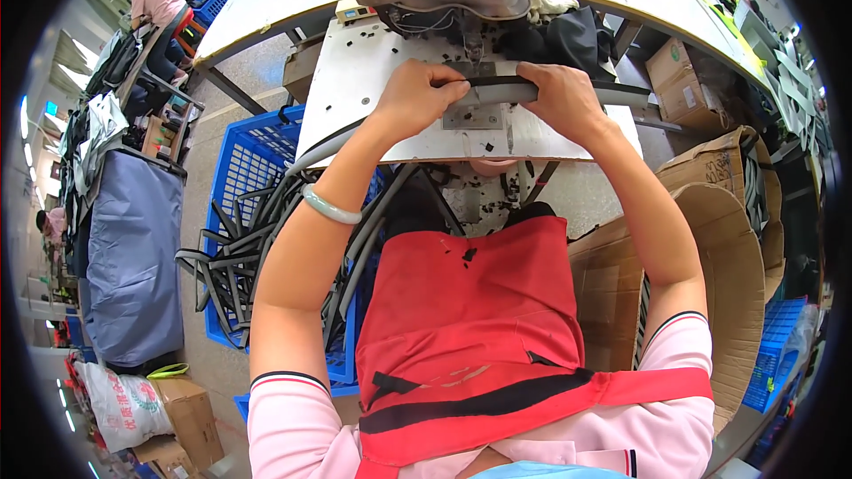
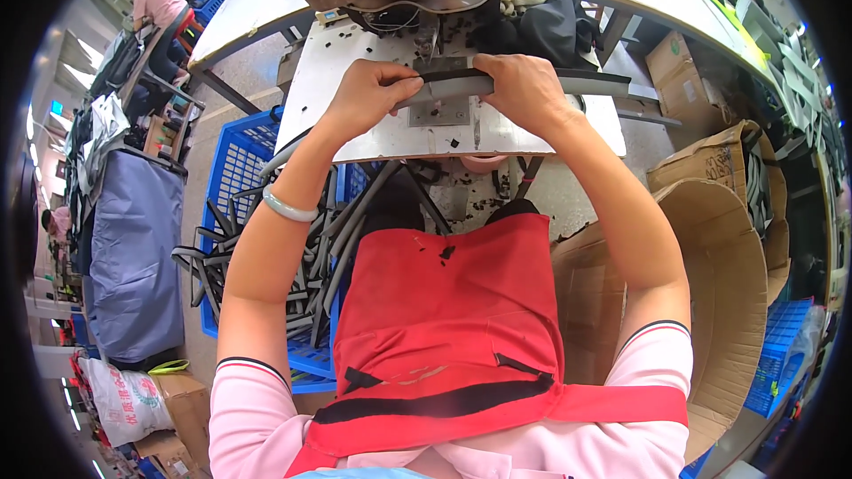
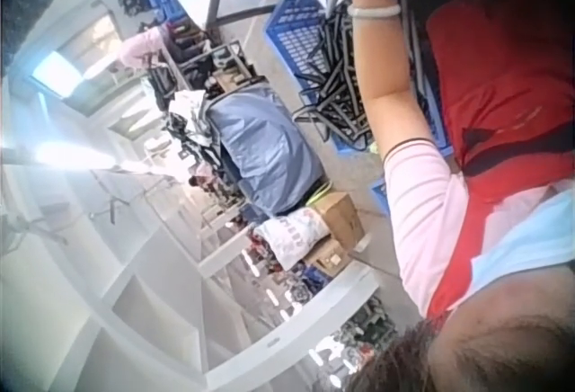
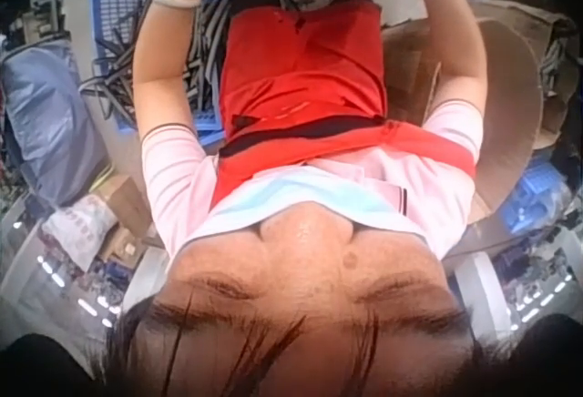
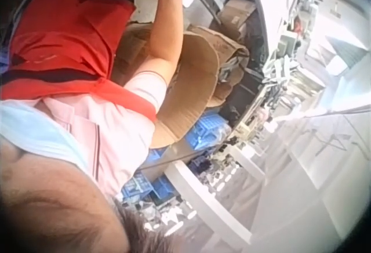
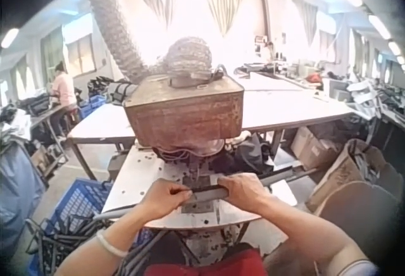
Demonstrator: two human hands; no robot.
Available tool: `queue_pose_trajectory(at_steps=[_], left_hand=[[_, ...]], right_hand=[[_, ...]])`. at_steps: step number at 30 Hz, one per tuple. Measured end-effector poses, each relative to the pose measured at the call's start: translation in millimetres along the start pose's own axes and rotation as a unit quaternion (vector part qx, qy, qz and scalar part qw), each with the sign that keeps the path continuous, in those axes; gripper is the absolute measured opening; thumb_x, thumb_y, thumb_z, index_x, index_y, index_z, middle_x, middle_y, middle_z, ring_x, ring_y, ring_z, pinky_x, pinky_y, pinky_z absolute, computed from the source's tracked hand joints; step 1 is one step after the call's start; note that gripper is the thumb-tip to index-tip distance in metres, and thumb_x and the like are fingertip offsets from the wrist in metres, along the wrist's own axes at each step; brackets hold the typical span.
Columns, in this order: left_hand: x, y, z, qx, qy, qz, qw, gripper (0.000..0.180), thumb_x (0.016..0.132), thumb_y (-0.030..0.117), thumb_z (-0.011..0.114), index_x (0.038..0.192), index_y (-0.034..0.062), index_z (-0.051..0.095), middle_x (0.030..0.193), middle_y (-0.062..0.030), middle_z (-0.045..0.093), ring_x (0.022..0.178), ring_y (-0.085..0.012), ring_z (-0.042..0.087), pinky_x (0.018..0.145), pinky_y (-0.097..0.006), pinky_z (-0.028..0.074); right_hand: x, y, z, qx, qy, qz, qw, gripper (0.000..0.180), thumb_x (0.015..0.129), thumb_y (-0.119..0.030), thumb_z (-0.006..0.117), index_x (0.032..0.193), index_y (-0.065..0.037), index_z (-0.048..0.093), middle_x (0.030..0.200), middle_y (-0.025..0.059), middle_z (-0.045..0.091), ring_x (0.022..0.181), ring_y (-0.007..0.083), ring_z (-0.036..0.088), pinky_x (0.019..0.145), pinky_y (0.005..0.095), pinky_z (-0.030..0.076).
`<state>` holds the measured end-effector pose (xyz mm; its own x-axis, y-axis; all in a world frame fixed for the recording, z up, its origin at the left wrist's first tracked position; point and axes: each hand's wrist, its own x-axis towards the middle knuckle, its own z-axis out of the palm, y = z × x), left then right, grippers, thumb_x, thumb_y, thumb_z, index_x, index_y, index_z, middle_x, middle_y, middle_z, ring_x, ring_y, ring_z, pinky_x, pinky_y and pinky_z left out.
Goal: The recorder is using an industrial sewing machine to assemble and finish fabric straps and components.
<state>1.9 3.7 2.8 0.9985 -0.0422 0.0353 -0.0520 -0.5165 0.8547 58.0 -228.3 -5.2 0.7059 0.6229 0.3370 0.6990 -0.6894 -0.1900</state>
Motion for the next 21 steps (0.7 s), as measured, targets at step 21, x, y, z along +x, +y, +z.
queue_pose_trajectory(at_steps=[21], left_hand=[[-13.8,-19.4,-20.6,0.079,0.04,0.073,0.993,0.025,0.084,0.019,0.068,0.094,-0.0037,0.071,0.077,-0.0107,0.07,0.069,-0.014,0.061,0.066,-0.03,0.05]], right_hand=[[-38.5,-36.1,9.5,-0.007,-0.029,-0.058,0.998,0.031,0.07,-0.014,0.073,0.1,-0.007,0.066,0.1,0.0118,0.063,0.091,0.0324,0.064,0.076,0.0409,0.052]])
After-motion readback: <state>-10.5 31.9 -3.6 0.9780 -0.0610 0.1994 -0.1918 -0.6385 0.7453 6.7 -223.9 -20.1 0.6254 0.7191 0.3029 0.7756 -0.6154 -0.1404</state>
